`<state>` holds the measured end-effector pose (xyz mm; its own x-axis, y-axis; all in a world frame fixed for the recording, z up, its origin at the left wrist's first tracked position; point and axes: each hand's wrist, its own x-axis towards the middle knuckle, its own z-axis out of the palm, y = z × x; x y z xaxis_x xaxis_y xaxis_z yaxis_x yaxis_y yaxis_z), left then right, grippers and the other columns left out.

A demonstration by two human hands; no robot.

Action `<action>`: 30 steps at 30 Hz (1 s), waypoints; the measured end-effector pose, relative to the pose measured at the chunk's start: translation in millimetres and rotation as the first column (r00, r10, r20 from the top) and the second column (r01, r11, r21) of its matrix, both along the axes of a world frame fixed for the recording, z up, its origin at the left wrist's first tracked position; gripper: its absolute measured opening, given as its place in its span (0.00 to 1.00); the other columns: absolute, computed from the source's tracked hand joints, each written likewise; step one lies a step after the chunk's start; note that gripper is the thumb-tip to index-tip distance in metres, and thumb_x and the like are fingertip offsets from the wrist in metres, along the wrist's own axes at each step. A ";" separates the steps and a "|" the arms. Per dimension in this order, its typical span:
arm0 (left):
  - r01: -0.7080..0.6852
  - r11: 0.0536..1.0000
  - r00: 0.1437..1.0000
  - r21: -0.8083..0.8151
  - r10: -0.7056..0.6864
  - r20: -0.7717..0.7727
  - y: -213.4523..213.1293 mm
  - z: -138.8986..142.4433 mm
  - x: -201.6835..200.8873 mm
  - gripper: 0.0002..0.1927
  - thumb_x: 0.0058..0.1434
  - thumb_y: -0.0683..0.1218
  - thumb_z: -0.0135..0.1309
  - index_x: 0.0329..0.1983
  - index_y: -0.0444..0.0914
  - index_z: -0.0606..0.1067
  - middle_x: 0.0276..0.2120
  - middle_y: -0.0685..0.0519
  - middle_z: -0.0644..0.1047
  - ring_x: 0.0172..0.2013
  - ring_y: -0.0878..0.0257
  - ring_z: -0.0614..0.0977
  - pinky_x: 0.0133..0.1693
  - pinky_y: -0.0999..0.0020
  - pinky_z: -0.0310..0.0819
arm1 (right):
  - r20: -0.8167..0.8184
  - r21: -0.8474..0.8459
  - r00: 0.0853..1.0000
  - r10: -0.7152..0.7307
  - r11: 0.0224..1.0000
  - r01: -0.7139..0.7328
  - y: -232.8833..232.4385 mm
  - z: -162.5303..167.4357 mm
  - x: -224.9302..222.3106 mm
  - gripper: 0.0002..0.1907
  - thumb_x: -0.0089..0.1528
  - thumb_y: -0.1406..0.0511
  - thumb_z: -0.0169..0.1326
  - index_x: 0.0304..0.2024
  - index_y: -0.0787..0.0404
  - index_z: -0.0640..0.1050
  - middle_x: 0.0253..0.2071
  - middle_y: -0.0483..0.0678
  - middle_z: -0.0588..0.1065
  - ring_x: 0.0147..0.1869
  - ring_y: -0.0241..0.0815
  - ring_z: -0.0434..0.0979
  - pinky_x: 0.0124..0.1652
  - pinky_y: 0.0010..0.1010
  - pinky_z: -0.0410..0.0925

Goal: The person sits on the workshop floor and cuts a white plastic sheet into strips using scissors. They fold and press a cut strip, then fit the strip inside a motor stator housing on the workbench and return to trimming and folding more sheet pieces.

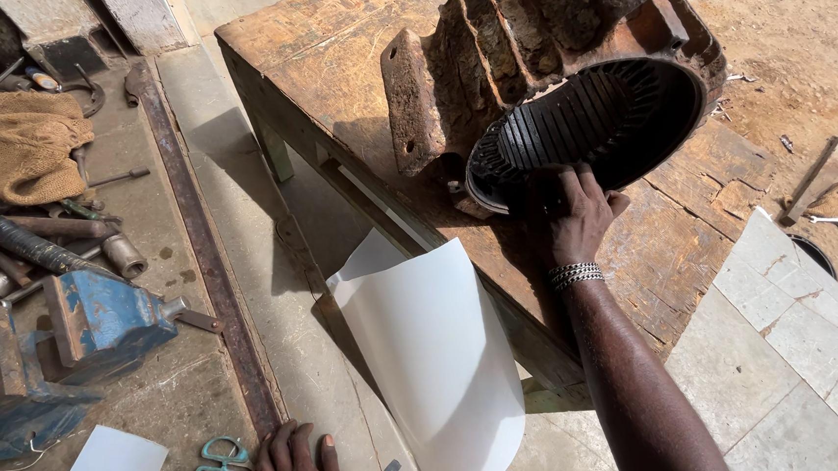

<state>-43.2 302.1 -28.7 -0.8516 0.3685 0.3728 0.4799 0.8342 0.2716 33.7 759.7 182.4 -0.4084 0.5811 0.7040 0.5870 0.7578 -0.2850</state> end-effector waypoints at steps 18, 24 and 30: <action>-0.049 0.993 0.999 -0.108 0.050 0.008 -0.2 9.7 4.7 0.21 0.61 0.62 0.52 0.54 0.50 0.76 0.58 0.57 0.75 0.65 0.56 0.70 0.62 0.47 0.53 | -0.038 -0.067 0.995 0.097 0.993 -0.100 -8.0 12.1 0.1 0.09 0.62 0.62 0.60 0.45 0.54 0.81 0.46 0.45 0.78 0.51 0.41 0.72 0.55 0.40 0.52; -0.056 0.995 0.998 -0.082 0.057 0.008 2.4 11.8 3.1 0.20 0.61 0.62 0.52 0.52 0.51 0.77 0.58 0.58 0.75 0.66 0.57 0.70 0.62 0.48 0.52 | -0.042 0.002 0.993 0.109 0.994 -0.109 -1.6 8.0 0.3 0.11 0.65 0.62 0.61 0.49 0.55 0.80 0.53 0.46 0.77 0.55 0.41 0.72 0.57 0.39 0.53; -0.075 0.988 0.995 -0.132 0.083 0.057 1.9 13.5 5.4 0.20 0.60 0.61 0.54 0.52 0.52 0.77 0.59 0.60 0.75 0.67 0.57 0.68 0.63 0.48 0.51 | -0.061 -0.044 0.987 0.150 0.987 -0.153 -1.0 5.4 3.8 0.14 0.61 0.60 0.63 0.48 0.56 0.79 0.51 0.48 0.76 0.57 0.42 0.72 0.56 0.38 0.53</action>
<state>-37.8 304.0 -15.2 -0.9002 0.3406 0.2713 0.3962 0.8992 0.1858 37.5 758.7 187.8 -0.4543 0.5498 0.7009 0.4484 0.8210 -0.3534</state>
